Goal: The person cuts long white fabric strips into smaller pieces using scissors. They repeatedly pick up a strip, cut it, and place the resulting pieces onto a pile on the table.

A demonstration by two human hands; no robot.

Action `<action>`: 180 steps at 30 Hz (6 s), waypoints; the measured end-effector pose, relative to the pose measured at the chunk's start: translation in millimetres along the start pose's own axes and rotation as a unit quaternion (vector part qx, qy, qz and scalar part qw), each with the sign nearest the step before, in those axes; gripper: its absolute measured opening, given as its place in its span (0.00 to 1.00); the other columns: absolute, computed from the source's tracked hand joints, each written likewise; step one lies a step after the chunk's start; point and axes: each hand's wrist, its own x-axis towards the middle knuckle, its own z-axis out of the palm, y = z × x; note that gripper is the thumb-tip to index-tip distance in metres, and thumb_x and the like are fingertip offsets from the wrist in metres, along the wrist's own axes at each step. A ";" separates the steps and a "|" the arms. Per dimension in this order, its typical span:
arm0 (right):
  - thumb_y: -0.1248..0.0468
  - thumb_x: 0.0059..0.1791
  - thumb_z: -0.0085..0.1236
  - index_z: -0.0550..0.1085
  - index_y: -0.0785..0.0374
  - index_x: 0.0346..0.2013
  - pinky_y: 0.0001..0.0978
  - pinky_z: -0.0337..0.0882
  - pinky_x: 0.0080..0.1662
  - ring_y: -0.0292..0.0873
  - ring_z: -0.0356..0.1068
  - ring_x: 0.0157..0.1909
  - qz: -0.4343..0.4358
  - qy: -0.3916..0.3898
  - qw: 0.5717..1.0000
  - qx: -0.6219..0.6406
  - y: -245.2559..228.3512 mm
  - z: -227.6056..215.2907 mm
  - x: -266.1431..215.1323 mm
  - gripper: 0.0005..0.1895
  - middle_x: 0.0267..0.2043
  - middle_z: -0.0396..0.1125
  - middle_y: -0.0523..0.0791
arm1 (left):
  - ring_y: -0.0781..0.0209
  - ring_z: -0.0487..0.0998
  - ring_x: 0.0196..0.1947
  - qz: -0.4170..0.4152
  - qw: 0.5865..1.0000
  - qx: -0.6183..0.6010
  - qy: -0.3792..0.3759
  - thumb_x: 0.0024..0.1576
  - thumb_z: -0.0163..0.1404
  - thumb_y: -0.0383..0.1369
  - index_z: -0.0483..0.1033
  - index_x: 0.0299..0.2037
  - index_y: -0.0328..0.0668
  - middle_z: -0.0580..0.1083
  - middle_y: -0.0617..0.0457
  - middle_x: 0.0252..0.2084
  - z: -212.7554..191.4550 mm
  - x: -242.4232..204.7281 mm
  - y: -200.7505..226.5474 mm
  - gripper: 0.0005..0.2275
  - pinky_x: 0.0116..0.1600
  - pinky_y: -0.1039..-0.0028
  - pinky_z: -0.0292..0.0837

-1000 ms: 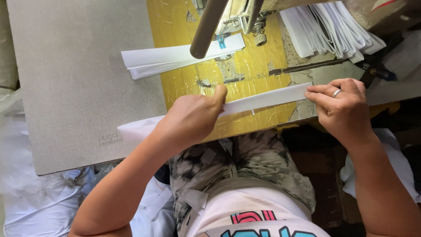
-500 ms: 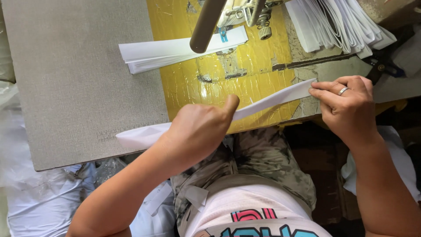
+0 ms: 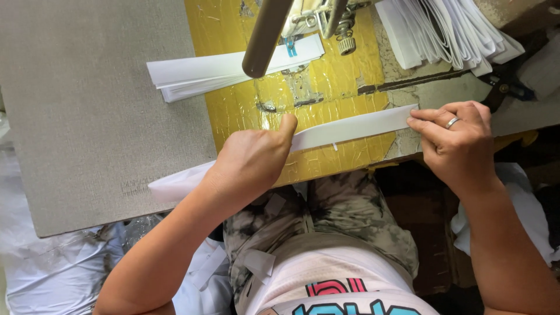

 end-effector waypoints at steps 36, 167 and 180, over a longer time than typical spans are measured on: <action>0.83 0.51 0.64 0.86 0.61 0.43 0.49 0.68 0.60 0.53 0.69 0.53 0.036 -0.041 0.998 0.037 -9.5 -5.0 8.2 0.16 0.51 0.80 0.43 | 0.52 0.74 0.13 0.039 0.993 0.024 0.111 0.50 0.45 0.19 0.63 0.43 0.45 0.69 0.58 0.16 8.6 -9.0 -10.9 0.13 0.15 0.63 0.60; 0.77 0.49 0.62 0.77 0.72 0.46 0.34 0.82 0.52 0.50 0.77 0.51 0.081 0.080 0.860 0.498 -143.5 -124.3 79.0 0.11 0.47 0.74 0.56 | 0.54 0.80 0.44 0.124 0.467 -0.875 0.040 0.56 0.59 0.28 0.59 0.71 0.30 0.72 0.34 0.63 18.2 -64.4 71.8 0.32 0.46 0.78 0.77; 0.75 0.49 0.63 0.76 0.72 0.47 0.38 0.78 0.58 0.51 0.77 0.53 0.088 0.080 0.880 0.459 -150.6 -114.9 78.8 0.11 0.49 0.74 0.57 | 0.50 0.79 0.50 0.123 0.473 -0.872 0.029 0.57 0.59 0.33 0.61 0.70 0.30 0.71 0.36 0.65 18.0 -62.3 62.5 0.32 0.53 0.71 0.76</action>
